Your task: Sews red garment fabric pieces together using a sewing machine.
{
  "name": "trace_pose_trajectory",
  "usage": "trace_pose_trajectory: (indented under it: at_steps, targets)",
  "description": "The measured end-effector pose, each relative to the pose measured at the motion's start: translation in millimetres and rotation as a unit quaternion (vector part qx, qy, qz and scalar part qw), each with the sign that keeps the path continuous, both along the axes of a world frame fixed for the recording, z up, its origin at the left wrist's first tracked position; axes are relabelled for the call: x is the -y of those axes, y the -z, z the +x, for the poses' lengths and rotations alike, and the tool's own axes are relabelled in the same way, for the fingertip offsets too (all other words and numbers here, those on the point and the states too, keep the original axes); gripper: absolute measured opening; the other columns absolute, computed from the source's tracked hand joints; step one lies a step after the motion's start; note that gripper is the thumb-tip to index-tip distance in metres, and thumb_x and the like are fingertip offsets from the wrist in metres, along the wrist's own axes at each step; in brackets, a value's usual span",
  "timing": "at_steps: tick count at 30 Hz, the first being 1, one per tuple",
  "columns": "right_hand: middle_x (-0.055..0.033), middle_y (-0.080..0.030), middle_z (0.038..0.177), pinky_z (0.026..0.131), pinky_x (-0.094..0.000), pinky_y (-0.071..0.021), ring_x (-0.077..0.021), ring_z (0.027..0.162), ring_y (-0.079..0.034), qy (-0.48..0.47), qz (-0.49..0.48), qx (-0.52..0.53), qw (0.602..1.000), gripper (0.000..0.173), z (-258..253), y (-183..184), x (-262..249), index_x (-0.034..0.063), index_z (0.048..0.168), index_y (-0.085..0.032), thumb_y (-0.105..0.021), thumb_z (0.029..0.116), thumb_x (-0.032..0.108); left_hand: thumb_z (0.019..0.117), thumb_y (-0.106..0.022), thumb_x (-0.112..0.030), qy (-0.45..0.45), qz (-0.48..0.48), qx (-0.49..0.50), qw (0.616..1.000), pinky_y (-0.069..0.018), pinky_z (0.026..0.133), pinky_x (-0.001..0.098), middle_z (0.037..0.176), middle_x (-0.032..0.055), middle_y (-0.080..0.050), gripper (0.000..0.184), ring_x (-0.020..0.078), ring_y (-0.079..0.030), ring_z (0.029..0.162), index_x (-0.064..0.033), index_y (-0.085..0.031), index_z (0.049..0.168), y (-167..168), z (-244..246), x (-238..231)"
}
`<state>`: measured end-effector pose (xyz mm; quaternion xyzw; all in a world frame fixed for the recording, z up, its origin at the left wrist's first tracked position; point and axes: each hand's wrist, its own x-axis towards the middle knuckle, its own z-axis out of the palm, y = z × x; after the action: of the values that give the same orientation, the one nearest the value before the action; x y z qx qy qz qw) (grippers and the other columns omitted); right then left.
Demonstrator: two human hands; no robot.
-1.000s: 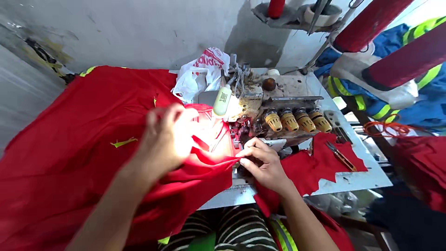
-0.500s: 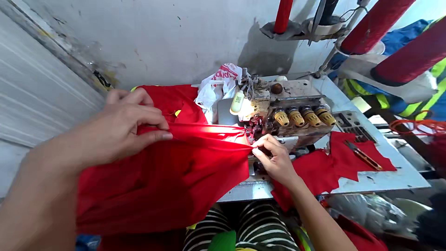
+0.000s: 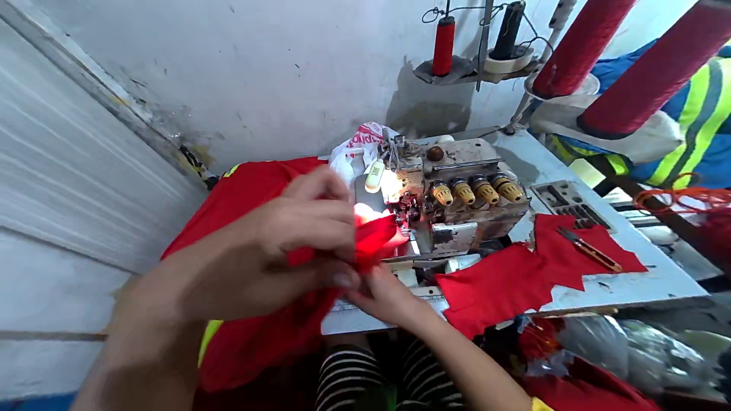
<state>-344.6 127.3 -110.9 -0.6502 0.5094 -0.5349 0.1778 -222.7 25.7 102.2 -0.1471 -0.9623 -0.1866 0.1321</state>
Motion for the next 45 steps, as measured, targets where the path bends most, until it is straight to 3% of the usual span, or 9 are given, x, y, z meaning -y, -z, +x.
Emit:
trace_pose_trajectory:
  at_steps: [2,5,10,15,21,25,34,41,45]
  targets:
    - [-0.0094,-0.063,0.063,0.054,-0.0354,-0.0515,-0.017,0.057,-0.062,0.074,-0.061,0.001,0.995,0.034,-16,10,-15,0.0009,0.068,-0.065,-0.066,0.0943,0.022,0.1032,-0.054,-0.042,-0.068,-0.035,-0.004,0.997,-0.0368,0.099,0.0226,0.082,-0.0158,-0.061,0.033,0.0016,-0.053,0.105,-0.022,-0.063,0.078,-2,21,16]
    - [-0.0117,-0.068,0.086,0.054,-0.0213,-0.0481,-0.0086,0.06,-0.057,0.174,-0.141,-0.001,0.975,0.019,-41,2,-16,-0.0005,0.089,-0.071,-0.069,0.0918,0.018,0.1021,-0.053,-0.048,-0.135,-0.04,-0.012,0.99,-0.0381,0.101,0.0215,0.083,-0.0167,-0.062,0.036,0.0016,-0.054,0.108,-0.0237,-0.061,0.077,6,40,27]
    - [-0.0119,-0.074,0.089,0.059,-0.0216,-0.0518,-0.0083,0.064,-0.062,0.123,-0.117,0.0,0.986,0.024,-44,-21,6,-0.0014,0.101,-0.076,-0.071,0.092,0.02,0.1002,-0.055,-0.047,-0.199,-0.08,-0.023,0.977,-0.0361,0.099,0.0269,0.083,-0.0168,-0.062,0.034,0.0037,-0.053,0.106,-0.025,-0.064,0.076,4,49,34]
    - [-0.0078,-0.069,0.079,0.057,-0.0186,-0.048,-0.0052,0.059,-0.056,0.124,-0.16,-0.005,0.979,0.021,-40,-31,15,-0.0004,0.095,-0.075,-0.063,0.0978,0.016,0.0807,-0.063,-0.049,-0.277,-0.175,-0.04,0.944,-0.0343,0.087,0.0436,0.074,-0.0109,-0.059,0.028,0.0131,-0.053,0.09,-0.0238,-0.072,0.07,20,47,45]
    - [-0.0116,-0.067,0.073,0.05,-0.0439,-0.0505,-0.0256,0.056,-0.063,0.208,-0.09,-0.144,0.963,0.022,-52,-23,14,0.0004,0.092,-0.071,-0.06,0.098,0.019,0.0803,-0.072,-0.042,-0.283,-0.025,-0.035,0.958,-0.0372,0.08,0.025,0.072,-0.0186,-0.058,0.021,-0.0021,-0.051,0.084,-0.0254,-0.072,0.068,24,32,50]
    - [-0.0148,-0.073,0.089,0.061,-0.049,-0.0563,-0.0304,0.075,-0.072,0.215,-0.037,-0.157,0.963,0.021,-70,-2,9,-0.0001,0.096,-0.073,-0.062,0.097,0.017,0.0773,-0.072,-0.044,-0.329,-0.045,-0.015,0.943,-0.0366,0.079,0.0308,0.076,-0.014,-0.055,0.021,0.0034,-0.05,0.086,-0.0242,-0.075,0.071,17,30,59]
    - [-0.0059,-0.065,0.079,0.053,-0.0302,-0.0481,-0.0132,0.06,-0.058,0.172,-0.114,-0.066,0.976,0.015,-47,-24,33,0.0035,0.091,-0.073,-0.066,0.0929,0.016,0.0805,-0.071,-0.04,-0.331,-0.059,0.008,0.942,-0.0358,0.084,0.0386,0.08,-0.0072,-0.055,0.023,0.0072,-0.051,0.085,-0.0176,-0.076,0.076,13,33,78]
    - [-0.0121,-0.068,0.095,0.053,-0.0296,-0.0481,-0.0132,0.061,-0.057,0.206,-0.118,-0.056,0.97,0.011,-48,-19,29,0.0024,0.093,-0.074,-0.068,0.0891,0.012,0.0794,-0.073,-0.035,-0.299,-0.004,-0.002,0.954,-0.0372,0.071,0.0163,0.079,-0.0149,-0.055,0.014,-0.0047,-0.049,0.081,-0.0224,-0.073,0.072,17,37,86]
    - [-0.0058,-0.071,0.082,0.06,-0.02,-0.0522,-0.0047,0.064,-0.062,0.158,-0.115,0.006,0.981,0.011,-51,-19,21,0.0006,0.095,-0.07,-0.068,0.0907,0.01,0.0826,-0.077,-0.037,-0.151,0.118,-0.011,0.981,-0.0434,0.076,0.0114,0.075,-0.0206,-0.063,0.016,-0.0043,-0.058,0.087,-0.0302,-0.071,0.069,20,35,90]
